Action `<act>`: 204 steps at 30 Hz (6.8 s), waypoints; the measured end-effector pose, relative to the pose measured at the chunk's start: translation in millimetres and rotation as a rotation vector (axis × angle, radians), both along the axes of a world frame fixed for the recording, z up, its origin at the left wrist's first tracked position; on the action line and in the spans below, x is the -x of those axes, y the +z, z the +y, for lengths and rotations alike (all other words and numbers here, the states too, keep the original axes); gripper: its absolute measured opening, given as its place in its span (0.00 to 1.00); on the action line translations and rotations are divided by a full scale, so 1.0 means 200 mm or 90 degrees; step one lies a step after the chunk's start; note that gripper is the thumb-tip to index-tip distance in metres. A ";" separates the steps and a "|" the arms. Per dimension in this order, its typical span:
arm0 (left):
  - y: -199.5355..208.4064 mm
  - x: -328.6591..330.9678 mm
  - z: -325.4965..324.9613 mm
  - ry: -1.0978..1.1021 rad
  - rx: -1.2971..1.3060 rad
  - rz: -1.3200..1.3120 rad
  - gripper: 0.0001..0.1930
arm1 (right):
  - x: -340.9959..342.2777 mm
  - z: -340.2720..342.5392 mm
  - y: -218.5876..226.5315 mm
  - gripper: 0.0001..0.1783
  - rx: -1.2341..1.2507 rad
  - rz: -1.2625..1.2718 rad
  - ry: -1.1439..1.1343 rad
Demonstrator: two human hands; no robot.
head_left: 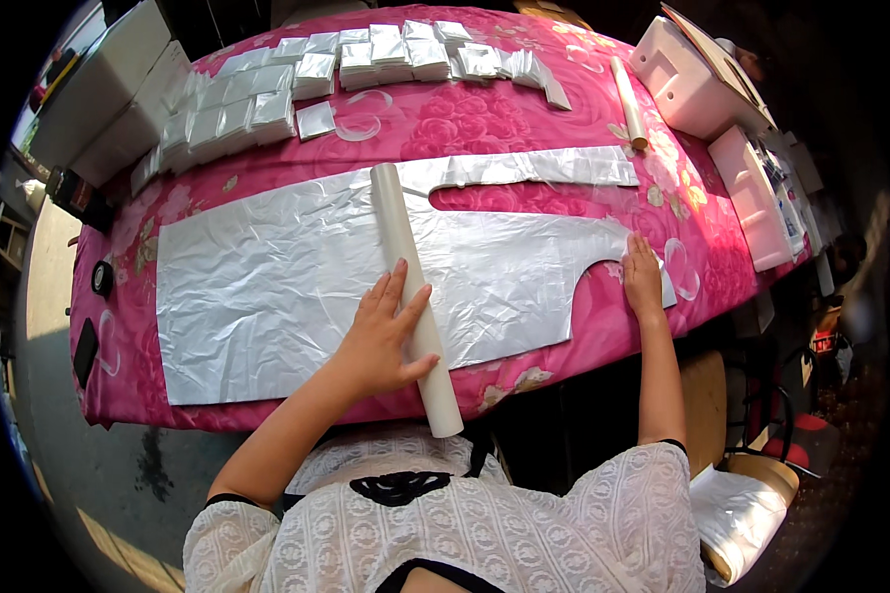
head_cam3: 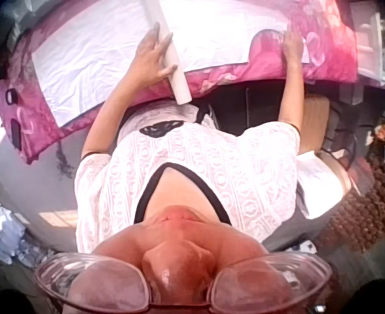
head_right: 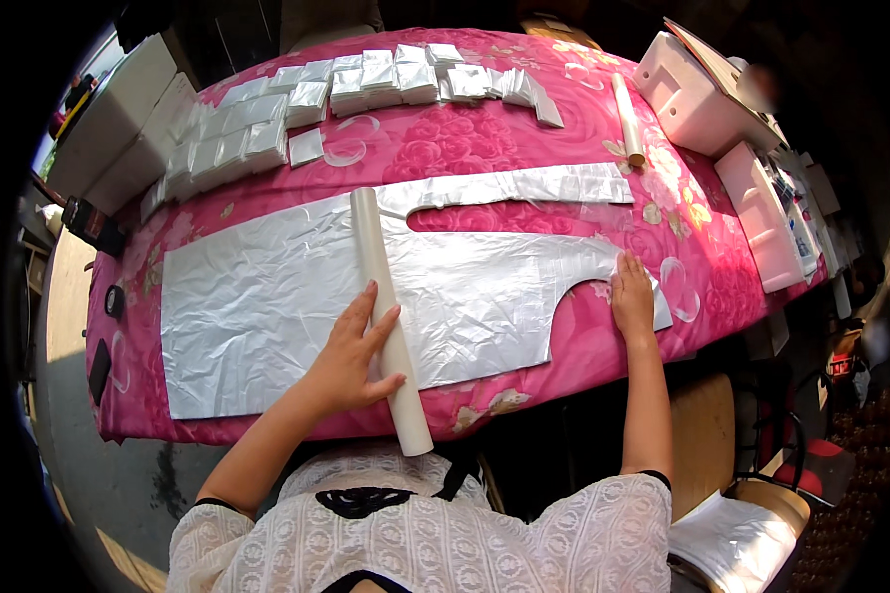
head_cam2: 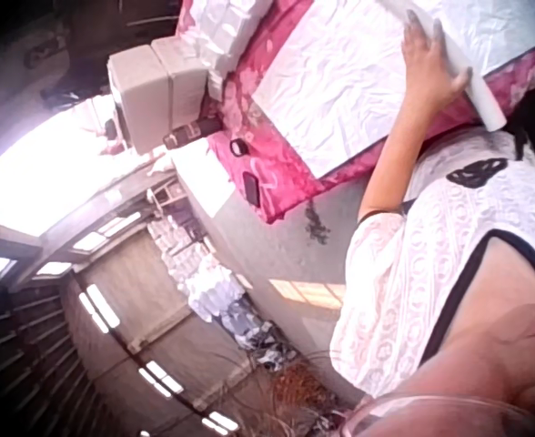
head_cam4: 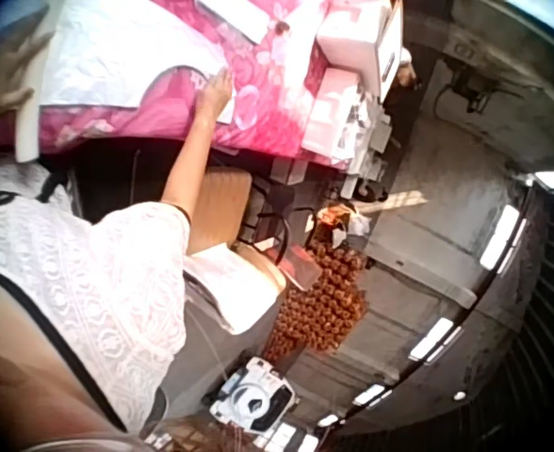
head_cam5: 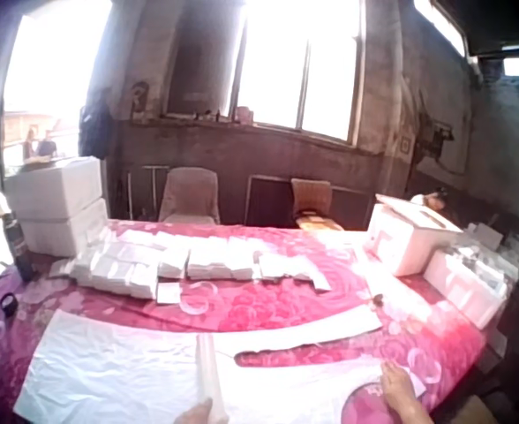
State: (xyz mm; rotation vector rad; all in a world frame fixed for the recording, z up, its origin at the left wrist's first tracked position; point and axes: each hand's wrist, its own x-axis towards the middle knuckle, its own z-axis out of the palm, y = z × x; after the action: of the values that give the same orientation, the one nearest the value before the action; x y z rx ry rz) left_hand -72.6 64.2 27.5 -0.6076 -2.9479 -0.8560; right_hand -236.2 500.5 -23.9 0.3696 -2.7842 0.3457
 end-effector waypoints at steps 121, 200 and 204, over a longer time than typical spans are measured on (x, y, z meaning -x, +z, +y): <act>-0.28 0.12 -0.01 0.086 0.123 0.114 0.35 | -0.76 -2.83 0.15 0.32 0.226 -0.376 0.649; 0.01 -0.56 -0.47 0.341 -0.728 -0.573 0.33 | -0.69 -2.15 0.23 0.29 1.110 -0.732 0.144; 0.01 -0.68 -0.54 0.255 -0.933 -0.775 0.38 | -0.45 -2.08 0.17 0.25 1.154 -0.721 0.079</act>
State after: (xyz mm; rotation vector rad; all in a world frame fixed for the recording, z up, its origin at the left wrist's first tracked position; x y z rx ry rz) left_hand 64.0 -43.3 28.7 0.7840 -1.5791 -3.3495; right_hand -146.7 84.3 10.6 -0.2339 -1.7176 3.2950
